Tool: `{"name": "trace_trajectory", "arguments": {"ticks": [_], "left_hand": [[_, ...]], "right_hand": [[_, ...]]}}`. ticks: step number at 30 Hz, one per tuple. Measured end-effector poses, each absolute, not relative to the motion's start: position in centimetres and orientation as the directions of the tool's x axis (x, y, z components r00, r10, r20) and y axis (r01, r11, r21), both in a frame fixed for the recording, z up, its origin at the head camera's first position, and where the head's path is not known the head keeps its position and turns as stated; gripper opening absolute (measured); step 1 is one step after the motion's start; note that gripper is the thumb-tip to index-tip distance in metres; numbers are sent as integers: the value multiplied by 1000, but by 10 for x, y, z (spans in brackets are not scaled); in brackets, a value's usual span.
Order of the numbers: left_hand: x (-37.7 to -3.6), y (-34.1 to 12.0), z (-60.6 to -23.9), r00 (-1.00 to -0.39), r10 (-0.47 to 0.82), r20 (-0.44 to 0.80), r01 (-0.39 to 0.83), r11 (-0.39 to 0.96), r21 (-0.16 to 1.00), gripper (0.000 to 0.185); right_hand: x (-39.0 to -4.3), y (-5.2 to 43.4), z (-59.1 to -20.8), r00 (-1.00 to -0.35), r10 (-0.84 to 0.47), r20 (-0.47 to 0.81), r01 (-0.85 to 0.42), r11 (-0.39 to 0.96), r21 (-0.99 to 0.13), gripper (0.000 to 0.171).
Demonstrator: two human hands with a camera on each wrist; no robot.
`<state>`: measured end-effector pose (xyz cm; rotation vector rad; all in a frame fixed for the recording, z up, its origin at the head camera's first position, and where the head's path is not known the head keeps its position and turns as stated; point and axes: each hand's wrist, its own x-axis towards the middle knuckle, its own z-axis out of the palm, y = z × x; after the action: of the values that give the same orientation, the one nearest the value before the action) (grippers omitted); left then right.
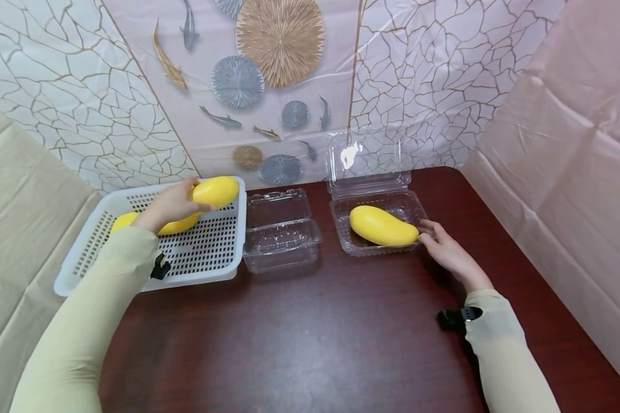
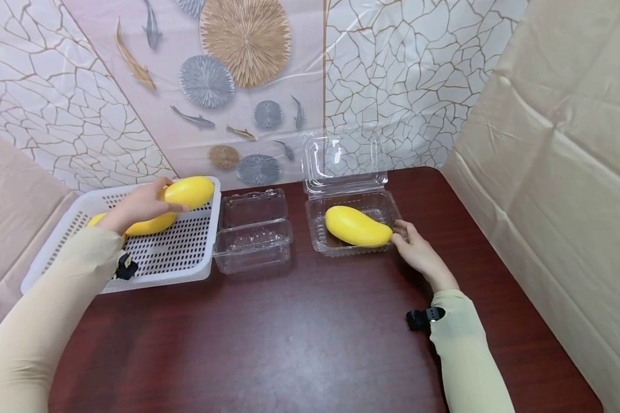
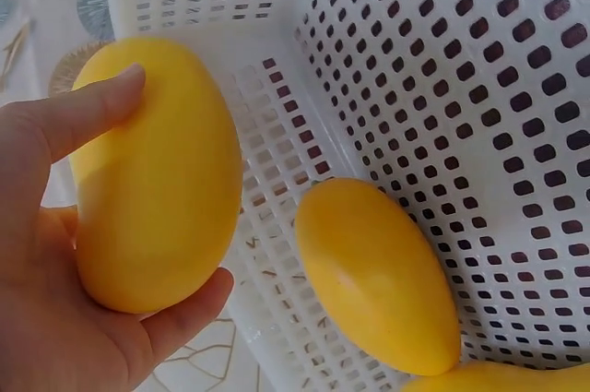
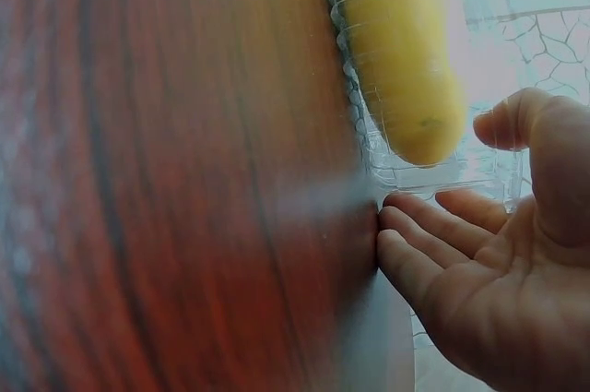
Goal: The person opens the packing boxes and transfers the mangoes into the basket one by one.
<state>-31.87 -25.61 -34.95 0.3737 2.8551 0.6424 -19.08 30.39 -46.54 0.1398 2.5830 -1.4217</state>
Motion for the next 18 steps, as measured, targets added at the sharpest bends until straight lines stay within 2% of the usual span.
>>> {"name": "trace_trajectory", "arguments": {"ticks": [14, 18], "left_hand": [[-321, -258, -357, -926, 307, -221, 184, 876, 446, 76], [-324, -256, -353, -922, 317, -221, 208, 888, 409, 77]], "right_hand": [[-189, 304, -469, -980, -4, -198, 165, 537, -827, 68], [-189, 306, -468, -983, -8, -182, 150, 533, -833, 68]]}}
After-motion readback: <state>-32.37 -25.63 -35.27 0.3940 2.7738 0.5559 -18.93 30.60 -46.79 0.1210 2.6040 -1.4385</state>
